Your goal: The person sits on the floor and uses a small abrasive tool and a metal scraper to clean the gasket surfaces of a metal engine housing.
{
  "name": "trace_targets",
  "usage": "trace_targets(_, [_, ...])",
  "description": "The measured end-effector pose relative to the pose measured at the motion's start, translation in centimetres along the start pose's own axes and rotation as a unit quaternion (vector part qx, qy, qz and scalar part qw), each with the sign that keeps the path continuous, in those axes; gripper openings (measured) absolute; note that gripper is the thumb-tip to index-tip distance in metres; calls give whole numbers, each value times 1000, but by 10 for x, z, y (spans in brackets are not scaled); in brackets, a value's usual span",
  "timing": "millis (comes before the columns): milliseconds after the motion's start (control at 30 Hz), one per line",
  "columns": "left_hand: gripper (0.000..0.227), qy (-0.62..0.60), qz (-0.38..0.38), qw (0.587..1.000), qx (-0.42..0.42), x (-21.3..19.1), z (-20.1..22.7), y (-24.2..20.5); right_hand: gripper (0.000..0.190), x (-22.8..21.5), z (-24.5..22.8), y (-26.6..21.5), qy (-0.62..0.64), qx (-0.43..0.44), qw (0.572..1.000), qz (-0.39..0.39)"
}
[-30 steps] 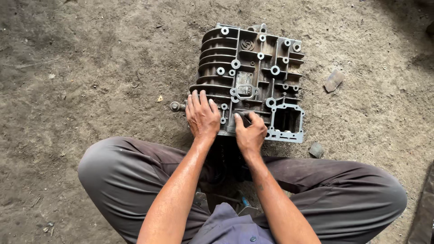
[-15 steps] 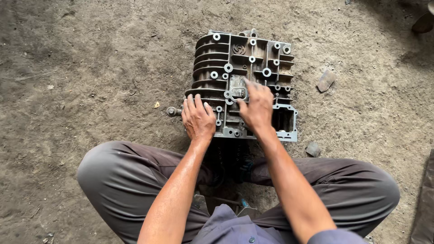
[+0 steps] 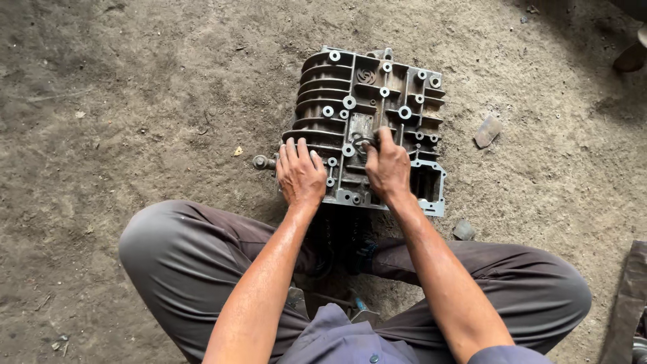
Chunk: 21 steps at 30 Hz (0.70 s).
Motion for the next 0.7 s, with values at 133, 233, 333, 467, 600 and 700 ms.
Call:
trace_targets(133, [47, 3, 11, 1000, 3, -2, 1, 0, 14, 5, -6, -17, 231, 33, 972, -17])
trace_targets(233, [46, 1, 5, 1000, 1, -3, 2, -1, 20, 30, 1, -31, 418, 134, 895, -80])
trace_targets(333, [45, -3, 2, 1000, -2, -4, 2, -1, 19, 50, 5, -41, 495, 195, 838, -117])
trace_targets(467, [46, 2, 2, 1000, -4, -2, 1, 0, 28, 57, 9, -43, 448, 196, 864, -121])
trace_targets(600, [46, -3, -3, 1000, -6, -3, 1, -1, 27, 65, 15, -38, 402, 211, 885, -102])
trace_targets(700, [46, -7, -3, 1000, -7, -4, 2, -2, 28, 76, 20, -34, 415, 228, 876, -85])
Point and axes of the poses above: each hand's wrist, its own y-axis towards the middle knuckle, its own x-axis out of the palm, z = x × y, the point moved 7 cm from there along y, towards the middle knuckle, and after that the axes turned 9 degrees about -z, right-handed, at the moved point
